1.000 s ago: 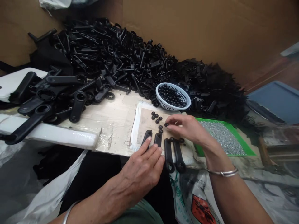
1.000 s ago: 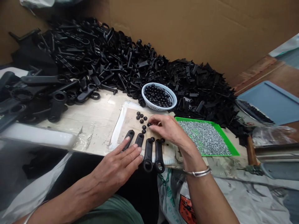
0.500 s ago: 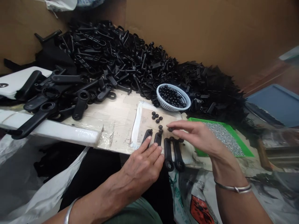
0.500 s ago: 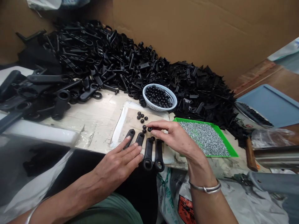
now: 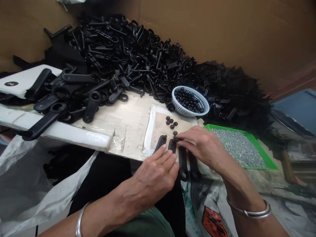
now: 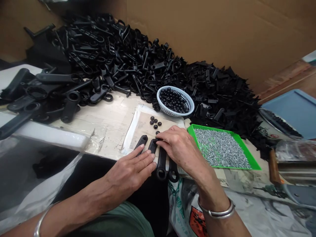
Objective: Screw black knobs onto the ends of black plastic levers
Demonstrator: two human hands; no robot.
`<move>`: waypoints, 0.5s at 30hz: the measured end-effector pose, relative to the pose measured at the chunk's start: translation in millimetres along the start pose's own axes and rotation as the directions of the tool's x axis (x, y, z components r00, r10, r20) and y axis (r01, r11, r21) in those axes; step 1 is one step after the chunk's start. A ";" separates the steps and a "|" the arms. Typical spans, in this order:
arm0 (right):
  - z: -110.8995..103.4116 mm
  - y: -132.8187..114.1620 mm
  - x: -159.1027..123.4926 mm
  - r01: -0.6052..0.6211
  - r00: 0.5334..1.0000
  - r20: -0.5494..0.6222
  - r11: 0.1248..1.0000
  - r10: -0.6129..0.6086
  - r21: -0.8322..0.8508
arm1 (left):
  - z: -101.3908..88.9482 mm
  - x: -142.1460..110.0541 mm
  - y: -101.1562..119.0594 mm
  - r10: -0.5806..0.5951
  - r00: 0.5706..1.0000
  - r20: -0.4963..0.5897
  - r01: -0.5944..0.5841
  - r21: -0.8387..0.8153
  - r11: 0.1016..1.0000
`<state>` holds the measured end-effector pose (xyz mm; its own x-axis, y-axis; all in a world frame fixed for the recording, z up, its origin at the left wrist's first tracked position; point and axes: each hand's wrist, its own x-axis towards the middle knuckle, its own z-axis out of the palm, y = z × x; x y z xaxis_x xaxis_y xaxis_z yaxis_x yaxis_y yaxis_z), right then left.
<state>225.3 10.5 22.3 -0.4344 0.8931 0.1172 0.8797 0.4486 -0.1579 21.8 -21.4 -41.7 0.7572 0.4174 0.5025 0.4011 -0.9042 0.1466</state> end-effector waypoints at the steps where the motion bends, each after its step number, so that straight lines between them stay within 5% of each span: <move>1: 0.9 -0.2 0.3 0.006 1.000 -0.001 1.000 -0.006 -0.019 | 0.4 -0.2 -0.1 0.004 1.000 -0.003 -0.004 0.005 1.000; 9: -1.0 -14.3 4.5 0.079 0.997 0.016 0.978 -0.077 -0.192 | 3.0 0.1 -1.0 0.014 1.000 -0.014 -0.014 0.019 1.000; 15: 1.7 -12.0 4.6 0.053 0.999 0.008 0.992 -0.052 -0.112 | 3.1 -2.0 -0.7 0.006 1.000 -0.029 -0.006 0.017 1.000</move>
<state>212.4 9.3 23.0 -0.4813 0.8687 0.1172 0.8716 0.4884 -0.0411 21.6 -21.4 -45.4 0.7446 0.4088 0.5276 0.4056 -0.9049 0.1288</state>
